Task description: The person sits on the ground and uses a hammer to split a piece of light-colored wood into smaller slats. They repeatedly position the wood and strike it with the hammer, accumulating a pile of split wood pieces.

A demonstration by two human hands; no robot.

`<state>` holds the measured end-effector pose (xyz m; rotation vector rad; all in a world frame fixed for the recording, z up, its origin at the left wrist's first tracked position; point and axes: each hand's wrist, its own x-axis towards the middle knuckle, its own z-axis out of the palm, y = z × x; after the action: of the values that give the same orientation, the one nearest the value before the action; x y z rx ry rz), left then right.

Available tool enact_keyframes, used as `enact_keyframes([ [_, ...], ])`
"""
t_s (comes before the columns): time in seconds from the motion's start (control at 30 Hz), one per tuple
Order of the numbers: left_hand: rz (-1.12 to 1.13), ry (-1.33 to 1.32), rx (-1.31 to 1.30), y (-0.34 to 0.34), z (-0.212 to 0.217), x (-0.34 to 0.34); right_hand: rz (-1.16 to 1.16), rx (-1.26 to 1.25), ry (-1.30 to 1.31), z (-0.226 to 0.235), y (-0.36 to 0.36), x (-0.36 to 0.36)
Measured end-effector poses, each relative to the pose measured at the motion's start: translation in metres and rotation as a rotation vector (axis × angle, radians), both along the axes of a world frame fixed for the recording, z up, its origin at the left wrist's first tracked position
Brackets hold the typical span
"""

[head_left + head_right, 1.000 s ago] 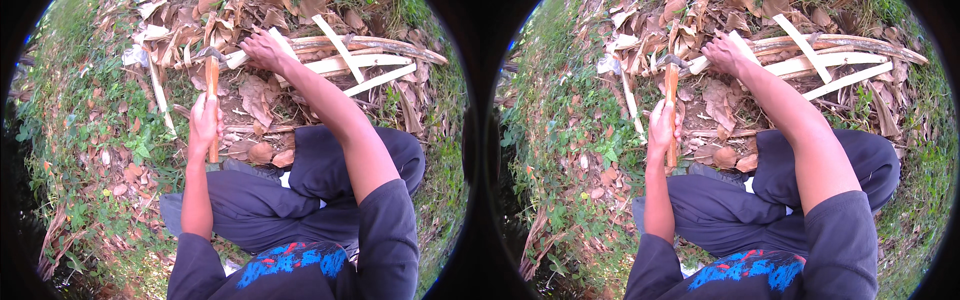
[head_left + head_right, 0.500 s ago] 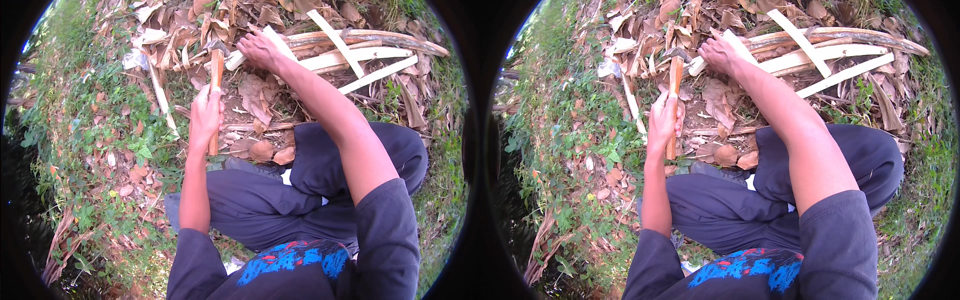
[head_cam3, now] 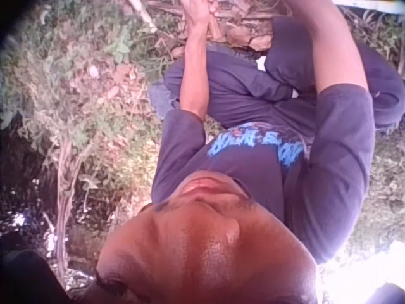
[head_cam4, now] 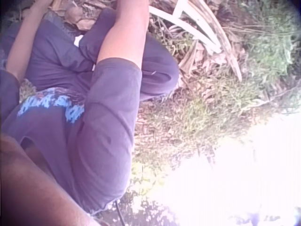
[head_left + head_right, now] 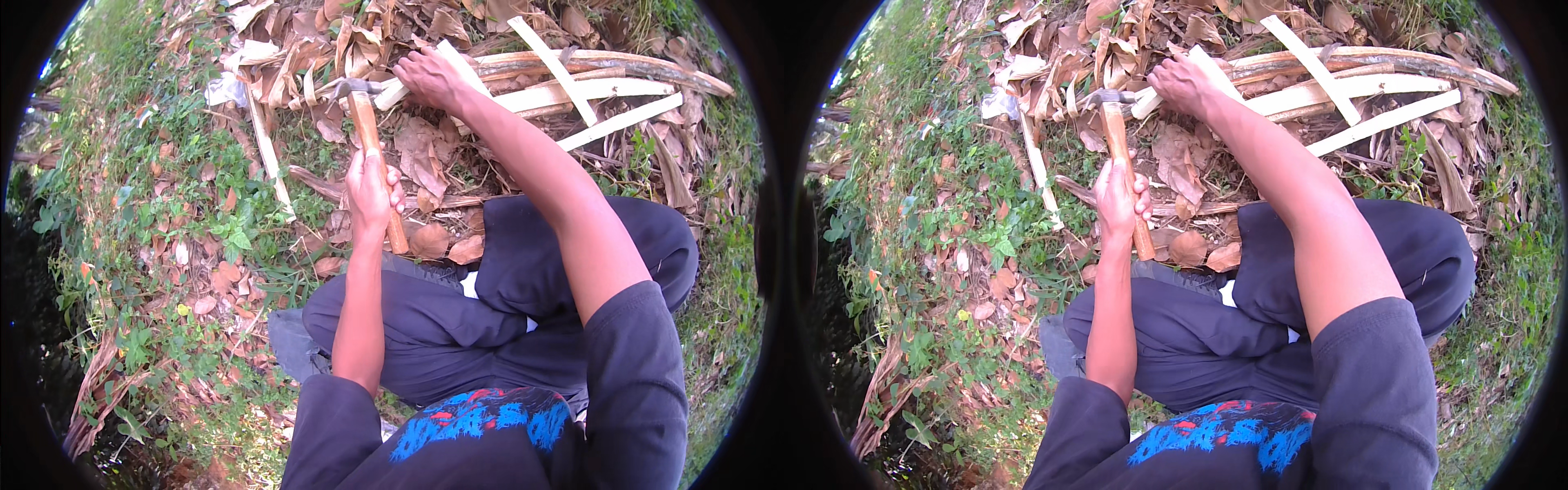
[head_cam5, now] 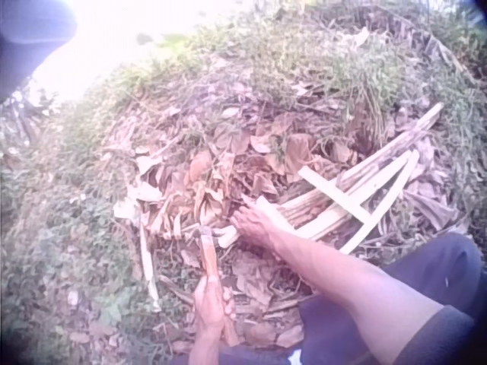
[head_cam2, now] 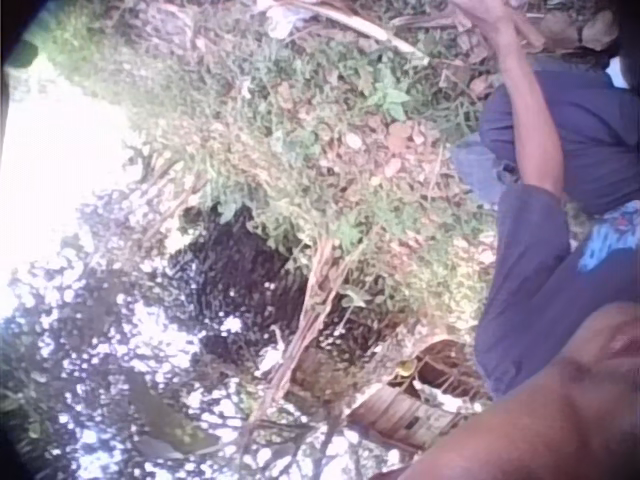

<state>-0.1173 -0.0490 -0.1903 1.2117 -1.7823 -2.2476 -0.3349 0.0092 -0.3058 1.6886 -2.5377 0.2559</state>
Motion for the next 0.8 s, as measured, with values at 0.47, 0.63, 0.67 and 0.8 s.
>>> enact_keyframes([
  [0.47,0.289,0.158,-0.196,-0.012,0.01,-0.007,0.037,-0.063,0.249,-0.003,0.0,0.001],
  [0.63,0.031,0.011,-0.161,-0.003,-0.005,0.0,0.039,0.02,-0.011,0.003,-0.005,0.001],
  [0.67,0.102,0.073,-0.175,-0.009,0.008,-0.006,0.044,0.002,0.027,0.002,-0.002,-0.003],
  [0.8,0.173,0.135,-0.204,-0.002,0.005,-0.003,0.029,0.014,0.07,-0.005,-0.002,0.001],
])
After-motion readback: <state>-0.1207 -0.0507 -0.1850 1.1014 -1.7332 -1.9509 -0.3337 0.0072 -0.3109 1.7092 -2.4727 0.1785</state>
